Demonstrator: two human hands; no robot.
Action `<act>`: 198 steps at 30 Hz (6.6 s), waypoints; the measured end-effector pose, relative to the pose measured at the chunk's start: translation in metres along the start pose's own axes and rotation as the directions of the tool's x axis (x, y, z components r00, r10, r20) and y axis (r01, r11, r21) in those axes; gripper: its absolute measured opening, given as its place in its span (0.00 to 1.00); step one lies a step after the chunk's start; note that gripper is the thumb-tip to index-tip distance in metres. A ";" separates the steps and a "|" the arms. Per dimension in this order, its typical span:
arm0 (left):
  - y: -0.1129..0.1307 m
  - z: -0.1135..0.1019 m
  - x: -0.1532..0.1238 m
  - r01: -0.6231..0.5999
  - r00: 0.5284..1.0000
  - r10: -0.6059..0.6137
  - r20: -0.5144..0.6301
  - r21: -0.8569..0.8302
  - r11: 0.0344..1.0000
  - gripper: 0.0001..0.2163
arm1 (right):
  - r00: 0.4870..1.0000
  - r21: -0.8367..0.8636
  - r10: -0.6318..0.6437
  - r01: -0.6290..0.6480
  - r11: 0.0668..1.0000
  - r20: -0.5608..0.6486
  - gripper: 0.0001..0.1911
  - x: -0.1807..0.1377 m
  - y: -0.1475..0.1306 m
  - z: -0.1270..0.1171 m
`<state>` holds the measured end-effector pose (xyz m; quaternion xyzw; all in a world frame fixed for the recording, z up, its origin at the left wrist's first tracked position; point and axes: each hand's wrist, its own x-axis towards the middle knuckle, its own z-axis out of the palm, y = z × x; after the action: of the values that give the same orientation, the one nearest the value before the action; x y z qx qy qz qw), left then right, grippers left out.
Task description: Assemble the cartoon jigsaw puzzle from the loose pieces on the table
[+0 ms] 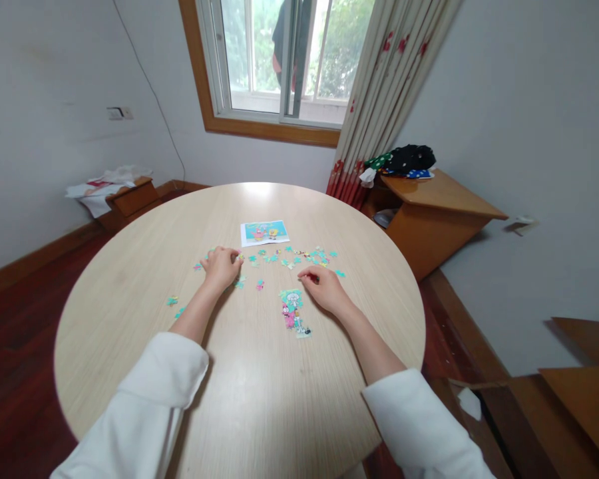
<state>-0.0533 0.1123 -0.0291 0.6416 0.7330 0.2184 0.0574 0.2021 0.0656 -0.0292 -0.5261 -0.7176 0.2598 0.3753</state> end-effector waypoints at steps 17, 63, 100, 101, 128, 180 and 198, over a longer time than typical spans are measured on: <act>0.005 0.000 0.000 0.035 0.999 -0.039 -0.029 -0.134 0.990 0.04 | 1.000 0.010 0.008 -0.008 1.000 -0.002 0.10 0.000 -0.002 -0.001; 0.063 -0.025 -0.094 0.179 0.919 0.184 0.348 -0.785 0.593 0.07 | 0.939 0.265 -0.154 0.071 0.962 0.307 0.06 -0.010 -0.032 -0.004; 0.064 -0.024 -0.109 0.067 0.743 0.378 0.553 -0.623 0.779 0.12 | 0.713 0.140 -0.279 0.249 0.958 0.644 0.01 -0.012 -0.027 -0.012; 0.064 -0.023 -0.110 0.065 0.747 0.374 0.549 -0.621 0.781 0.11 | 0.713 0.137 -0.279 0.252 0.958 0.644 0.02 -0.012 -0.027 -0.012; 0.077 -0.033 -0.123 -0.152 0.828 0.321 0.460 -0.366 0.918 0.07 | 0.687 0.088 -0.285 0.307 0.948 0.668 0.08 -0.012 -0.030 -0.016; 0.048 -0.047 -0.104 -0.567 0.698 0.639 0.323 -0.297 0.769 0.16 | 0.999 0.152 0.019 -0.026 0.988 0.047 0.06 -0.001 -0.014 -0.003; 0.043 -0.050 -0.100 -0.616 0.656 0.690 0.307 -0.311 0.724 0.20 | 0.997 0.133 0.014 -0.023 0.991 0.073 0.08 -0.002 -0.013 -0.003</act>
<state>-0.0148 0.0068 0.0132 0.8849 0.4009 0.1526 0.1812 0.1975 0.0596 -0.0176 -0.4966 -0.7067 0.3298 0.3812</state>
